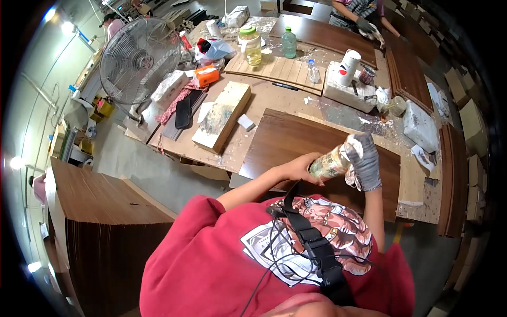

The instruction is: The person wipes a wood panel using a cloth, occasionally applying liquid from a bottle and moving small wood pieces on the workbench.

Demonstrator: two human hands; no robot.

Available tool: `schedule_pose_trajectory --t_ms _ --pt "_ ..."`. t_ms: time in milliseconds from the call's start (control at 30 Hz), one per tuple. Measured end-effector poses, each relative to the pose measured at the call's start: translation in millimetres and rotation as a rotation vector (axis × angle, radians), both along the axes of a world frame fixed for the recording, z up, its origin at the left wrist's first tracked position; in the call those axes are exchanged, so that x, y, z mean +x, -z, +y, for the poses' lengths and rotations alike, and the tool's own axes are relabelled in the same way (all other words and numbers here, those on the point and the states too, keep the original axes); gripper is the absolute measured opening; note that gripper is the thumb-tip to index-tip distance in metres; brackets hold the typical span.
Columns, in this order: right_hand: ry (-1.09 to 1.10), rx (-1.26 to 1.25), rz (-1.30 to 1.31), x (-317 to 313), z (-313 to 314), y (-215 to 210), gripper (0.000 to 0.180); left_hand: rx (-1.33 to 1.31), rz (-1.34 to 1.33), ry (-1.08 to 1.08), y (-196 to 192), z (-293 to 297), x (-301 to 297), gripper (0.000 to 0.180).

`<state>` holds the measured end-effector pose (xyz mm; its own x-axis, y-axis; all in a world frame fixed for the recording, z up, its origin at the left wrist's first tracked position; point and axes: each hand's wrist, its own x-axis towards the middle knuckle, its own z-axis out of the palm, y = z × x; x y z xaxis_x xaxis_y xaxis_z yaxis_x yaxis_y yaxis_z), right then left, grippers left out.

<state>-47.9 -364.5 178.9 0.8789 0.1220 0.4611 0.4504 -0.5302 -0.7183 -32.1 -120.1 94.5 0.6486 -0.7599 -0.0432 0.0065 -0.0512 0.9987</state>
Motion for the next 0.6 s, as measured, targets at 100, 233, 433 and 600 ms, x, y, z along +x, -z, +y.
schedule_pose_trajectory --t_ms 100,233,433,600 --pt "-0.058 0.084 0.037 9.6 3.0 13.1 0.031 -0.025 -0.042 -0.167 6.0 10.2 -17.1 0.081" --pt "-0.089 0.629 0.266 9.4 3.0 28.3 0.035 0.149 -0.337 -0.316 5.0 19.6 -11.0 0.083" --pt "-0.086 1.211 0.448 5.6 -13.8 105.3 0.029 0.438 -0.549 -0.424 22.2 48.6 -21.1 0.09" --pt "-0.374 1.735 0.7 -28.0 -5.5 97.2 0.028 0.323 -0.222 -0.406 -11.8 47.5 -39.0 0.079"
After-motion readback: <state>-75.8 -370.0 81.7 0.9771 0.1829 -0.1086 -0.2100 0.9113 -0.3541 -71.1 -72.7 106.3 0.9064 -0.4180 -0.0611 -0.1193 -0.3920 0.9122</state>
